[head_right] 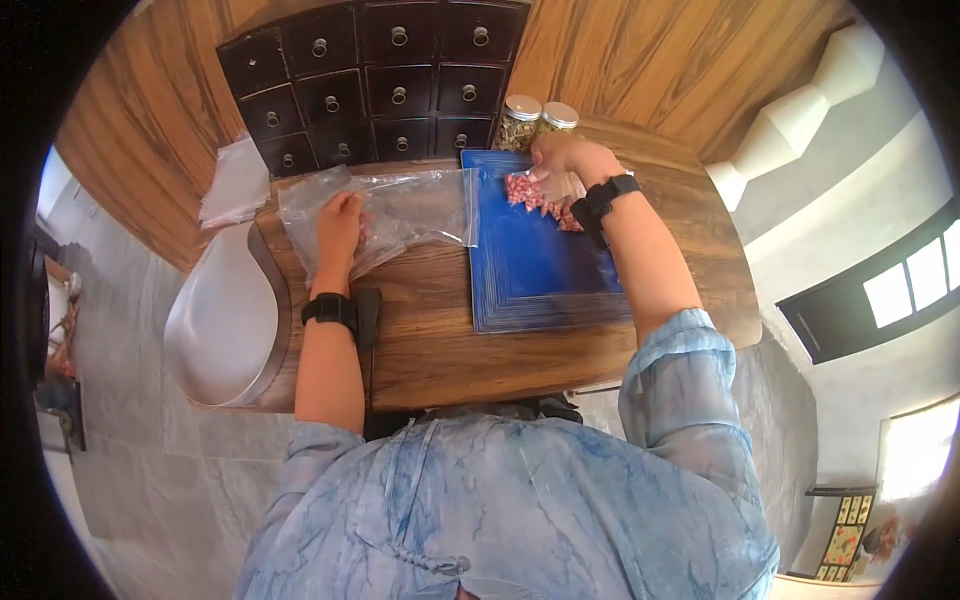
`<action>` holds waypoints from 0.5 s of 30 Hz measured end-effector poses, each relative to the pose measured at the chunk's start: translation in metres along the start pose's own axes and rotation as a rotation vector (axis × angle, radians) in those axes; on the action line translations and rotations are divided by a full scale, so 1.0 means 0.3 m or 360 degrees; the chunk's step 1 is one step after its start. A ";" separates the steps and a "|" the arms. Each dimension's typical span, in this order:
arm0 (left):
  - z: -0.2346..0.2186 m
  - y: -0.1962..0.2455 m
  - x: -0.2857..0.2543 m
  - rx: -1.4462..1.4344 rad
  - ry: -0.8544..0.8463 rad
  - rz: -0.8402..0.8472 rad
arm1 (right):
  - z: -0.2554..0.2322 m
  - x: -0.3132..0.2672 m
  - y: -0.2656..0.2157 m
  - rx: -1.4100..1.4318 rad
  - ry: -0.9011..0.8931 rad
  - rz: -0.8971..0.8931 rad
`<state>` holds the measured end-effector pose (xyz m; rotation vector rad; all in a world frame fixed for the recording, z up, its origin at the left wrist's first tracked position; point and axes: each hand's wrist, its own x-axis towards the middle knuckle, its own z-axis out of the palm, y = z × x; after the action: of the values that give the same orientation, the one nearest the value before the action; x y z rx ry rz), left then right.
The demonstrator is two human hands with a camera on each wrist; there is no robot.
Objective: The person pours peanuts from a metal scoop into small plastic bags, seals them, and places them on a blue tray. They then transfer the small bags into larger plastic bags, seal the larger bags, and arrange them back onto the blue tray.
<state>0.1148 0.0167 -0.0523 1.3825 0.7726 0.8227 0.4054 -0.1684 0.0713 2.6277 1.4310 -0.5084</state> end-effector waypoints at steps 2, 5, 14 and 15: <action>0.001 0.001 0.003 0.0000 0.0002 -0.0010 | 0.004 0.010 0.012 0.0046 0.0048 -0.0164; 0.001 0.004 -0.001 -0.0012 0.0012 -0.0025 | 0.004 0.003 -0.010 0.0041 0.0093 -0.0394; 0.000 -0.006 0.003 0.0030 0.0012 0.0028 | -0.042 -0.176 -0.173 0.0173 0.0146 -0.0705; 0.000 -0.002 0.003 0.0040 0.0012 0.0024 | -0.040 -0.196 -0.183 0.0189 0.0122 -0.0732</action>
<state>0.1152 0.0173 -0.0528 1.4095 0.7814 0.8330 0.3332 -0.1819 0.1061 2.4164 2.1048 -0.5521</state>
